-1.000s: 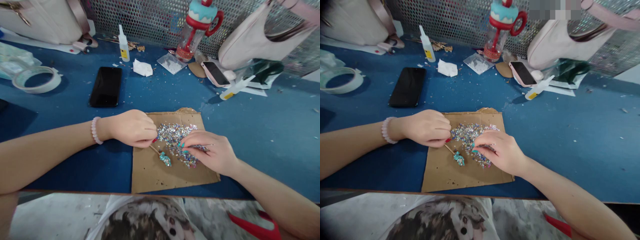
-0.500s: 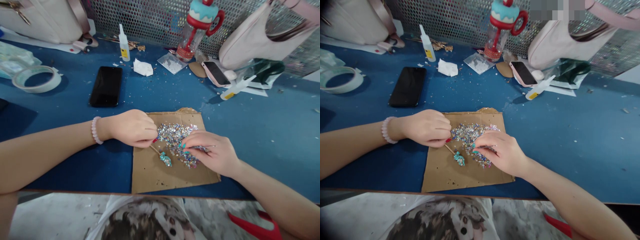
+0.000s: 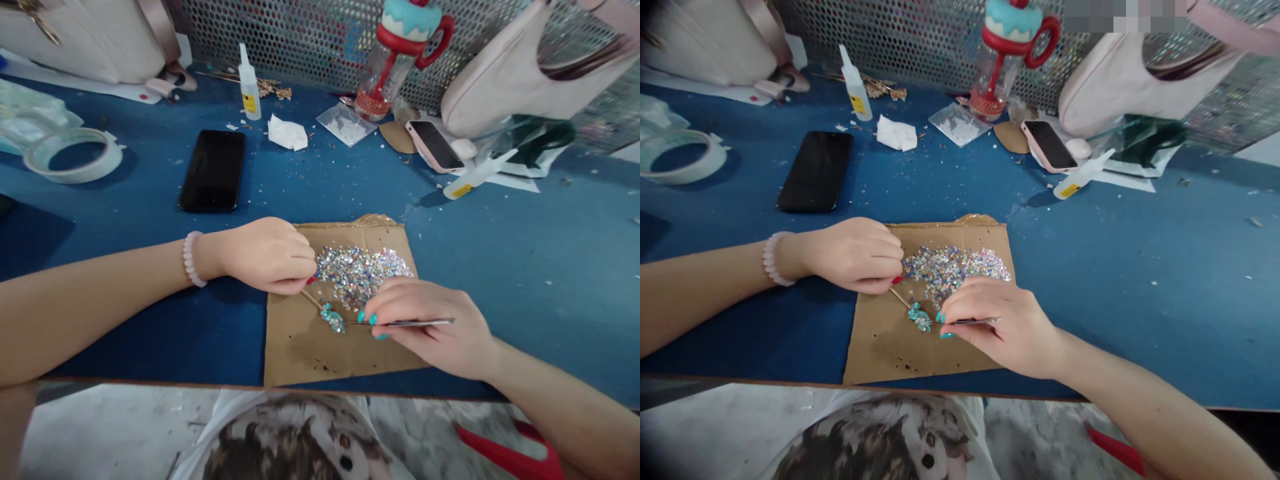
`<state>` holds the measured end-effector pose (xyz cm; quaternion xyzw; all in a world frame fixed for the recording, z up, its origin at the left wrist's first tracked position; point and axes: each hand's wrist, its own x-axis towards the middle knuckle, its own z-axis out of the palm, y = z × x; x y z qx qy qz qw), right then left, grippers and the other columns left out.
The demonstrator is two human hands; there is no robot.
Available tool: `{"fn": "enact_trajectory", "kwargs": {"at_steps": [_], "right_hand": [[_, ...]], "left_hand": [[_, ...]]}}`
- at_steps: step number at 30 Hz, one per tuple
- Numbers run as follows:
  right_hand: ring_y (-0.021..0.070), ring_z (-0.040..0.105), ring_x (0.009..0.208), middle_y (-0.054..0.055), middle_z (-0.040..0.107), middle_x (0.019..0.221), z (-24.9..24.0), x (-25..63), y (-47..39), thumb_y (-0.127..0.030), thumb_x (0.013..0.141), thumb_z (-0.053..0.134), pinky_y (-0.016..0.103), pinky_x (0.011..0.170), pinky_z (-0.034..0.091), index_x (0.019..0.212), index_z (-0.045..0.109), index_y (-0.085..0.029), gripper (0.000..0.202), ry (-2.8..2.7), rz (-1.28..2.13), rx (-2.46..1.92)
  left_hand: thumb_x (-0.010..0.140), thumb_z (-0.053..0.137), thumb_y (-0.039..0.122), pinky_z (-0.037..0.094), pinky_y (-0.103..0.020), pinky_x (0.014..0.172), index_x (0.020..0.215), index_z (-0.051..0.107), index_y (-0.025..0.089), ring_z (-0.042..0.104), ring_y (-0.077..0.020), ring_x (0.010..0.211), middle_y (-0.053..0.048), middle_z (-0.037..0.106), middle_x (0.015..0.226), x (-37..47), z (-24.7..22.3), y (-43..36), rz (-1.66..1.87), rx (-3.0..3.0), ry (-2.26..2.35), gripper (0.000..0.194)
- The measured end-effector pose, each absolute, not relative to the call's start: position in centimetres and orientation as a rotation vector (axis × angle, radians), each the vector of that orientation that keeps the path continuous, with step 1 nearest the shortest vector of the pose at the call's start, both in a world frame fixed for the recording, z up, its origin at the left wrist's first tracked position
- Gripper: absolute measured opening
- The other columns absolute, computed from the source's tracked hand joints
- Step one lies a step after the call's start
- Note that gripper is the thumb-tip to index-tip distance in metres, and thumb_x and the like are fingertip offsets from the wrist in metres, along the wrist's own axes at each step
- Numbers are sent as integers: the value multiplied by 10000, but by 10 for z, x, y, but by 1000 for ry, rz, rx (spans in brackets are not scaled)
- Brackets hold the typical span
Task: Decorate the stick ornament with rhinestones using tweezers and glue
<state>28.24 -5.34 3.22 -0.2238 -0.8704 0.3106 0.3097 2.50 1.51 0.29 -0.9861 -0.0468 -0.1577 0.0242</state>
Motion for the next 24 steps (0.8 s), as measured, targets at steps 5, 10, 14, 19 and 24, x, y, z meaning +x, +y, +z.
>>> {"fn": "enact_trajectory", "kwargs": {"at_steps": [5, 10, 14, 19, 24], "right_hand": [[130, 678, 711, 42, 704, 724, 28, 282, -53, -188, 932, 564, 283, 708, 558, 815, 624, -161, 135, -2289, 823, -564], [128, 675, 717, 42, 707, 733, 27, 283, -52, -198, 940, 552, 286, 712, 559, 818, 626, -163, 148, -2309, 798, -580], [128, 677, 721, 38, 709, 737, 27, 283, -52, -203, 938, 555, 286, 712, 562, 818, 628, -164, 146, -2317, 797, -586], [131, 684, 726, 35, 712, 749, 25, 283, -51, -194, 928, 569, 290, 722, 565, 828, 632, -168, 121, -2314, 786, -589], [133, 681, 732, 30, 710, 744, 26, 283, -52, -187, 925, 572, 281, 711, 558, 828, 628, -172, 114, -2315, 796, -589]], "left_hand": [[925, 367, 193, 307, -299, 516, 637, 498, 200, 461, -126, 529, 13, 534, 585, 25, 3, 15, -478, -3053, -150, 316], [927, 366, 191, 312, -300, 518, 643, 500, 196, 459, -127, 534, 13, 532, 589, 25, 2, 15, -495, -3054, -145, 314], [929, 367, 191, 309, -300, 521, 645, 500, 195, 464, -124, 537, 15, 533, 592, 24, 1, 15, -495, -3055, -140, 313], [925, 375, 192, 315, -301, 521, 644, 503, 196, 465, -127, 537, 11, 537, 594, 24, 2, 15, -482, -3064, -145, 309], [921, 377, 189, 311, -301, 520, 643, 504, 199, 467, -127, 538, 12, 542, 592, 24, 2, 15, -486, -3053, -136, 306]]}}
